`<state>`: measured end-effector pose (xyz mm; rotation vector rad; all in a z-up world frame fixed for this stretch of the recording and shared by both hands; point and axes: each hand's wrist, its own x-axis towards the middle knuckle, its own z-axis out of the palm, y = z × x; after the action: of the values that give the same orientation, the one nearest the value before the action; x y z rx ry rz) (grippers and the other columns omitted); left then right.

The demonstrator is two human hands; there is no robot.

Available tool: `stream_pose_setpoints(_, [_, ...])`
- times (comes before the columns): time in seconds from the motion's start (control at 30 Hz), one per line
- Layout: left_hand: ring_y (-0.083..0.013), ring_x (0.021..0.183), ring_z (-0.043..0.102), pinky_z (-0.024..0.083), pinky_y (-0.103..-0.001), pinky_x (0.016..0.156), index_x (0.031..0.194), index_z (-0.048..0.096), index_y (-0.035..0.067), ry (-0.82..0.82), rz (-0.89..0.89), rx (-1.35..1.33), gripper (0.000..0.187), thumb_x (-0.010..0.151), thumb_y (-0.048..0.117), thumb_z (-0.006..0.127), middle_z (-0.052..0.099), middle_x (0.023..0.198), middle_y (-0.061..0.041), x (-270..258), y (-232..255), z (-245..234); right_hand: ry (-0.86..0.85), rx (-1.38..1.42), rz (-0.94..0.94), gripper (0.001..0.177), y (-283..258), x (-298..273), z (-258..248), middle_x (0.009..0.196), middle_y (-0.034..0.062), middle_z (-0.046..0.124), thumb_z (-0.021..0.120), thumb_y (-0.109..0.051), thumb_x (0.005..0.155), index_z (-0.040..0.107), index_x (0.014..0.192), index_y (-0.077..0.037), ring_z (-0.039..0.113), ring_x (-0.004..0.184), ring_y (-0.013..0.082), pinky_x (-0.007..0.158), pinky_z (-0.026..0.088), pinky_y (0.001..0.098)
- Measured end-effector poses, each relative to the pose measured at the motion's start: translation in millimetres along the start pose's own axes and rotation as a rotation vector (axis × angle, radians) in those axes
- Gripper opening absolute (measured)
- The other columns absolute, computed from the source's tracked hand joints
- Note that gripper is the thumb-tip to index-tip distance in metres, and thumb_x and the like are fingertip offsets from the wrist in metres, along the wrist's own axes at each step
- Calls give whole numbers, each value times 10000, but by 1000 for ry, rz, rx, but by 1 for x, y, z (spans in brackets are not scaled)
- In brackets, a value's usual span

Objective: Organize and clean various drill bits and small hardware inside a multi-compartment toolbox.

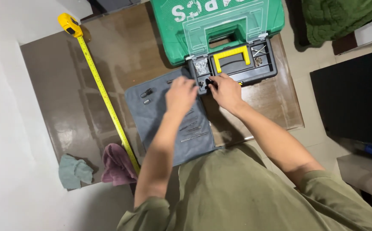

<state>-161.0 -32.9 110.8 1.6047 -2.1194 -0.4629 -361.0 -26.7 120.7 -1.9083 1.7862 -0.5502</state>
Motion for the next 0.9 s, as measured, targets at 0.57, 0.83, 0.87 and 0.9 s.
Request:
stream_pose_setpoints(0.57, [-351, 1354, 498, 471, -472, 1046, 973, 767, 86, 108, -13, 204, 230, 859, 286, 761, 579, 1450, -130, 17, 23, 30, -62, 23, -48, 277, -6, -2, -9, 991, 132, 651, 695, -197, 920, 740, 1182, -117, 670, 893, 361, 761, 538, 465])
stream_pose_setpoints(0.83, [-323, 1291, 524, 491, -462, 1012, 1020, 778, 156, 124, -115, -83, 203, 871, 293, 784, 621, 1355, -80, 2, 17, 13, -68, -80, -36, 209, -10, 6, 5, 931, 144, 686, 690, -252, 916, 783, 1035, -108, 686, 823, 375, 684, 534, 494])
stream_pose_setpoints(0.87, [-332, 1294, 518, 484, -468, 1005, 986, 780, 149, 113, -87, -53, 188, 854, 282, 787, 617, 1353, -93, 4, 20, 13, -113, -171, -22, 231, -9, 9, 8, 886, 159, 700, 688, -309, 934, 789, 961, -104, 695, 797, 376, 665, 542, 498])
stream_pose_setpoints(0.9, [-341, 1297, 511, 476, -474, 998, 952, 781, 143, 102, -58, -23, 172, 836, 271, 790, 614, 1352, -107, 7, 23, 14, -158, -263, -8, 296, -9, 12, 11, 841, 174, 714, 686, -367, 952, 795, 888, -99, 704, 770, 378, 646, 551, 501])
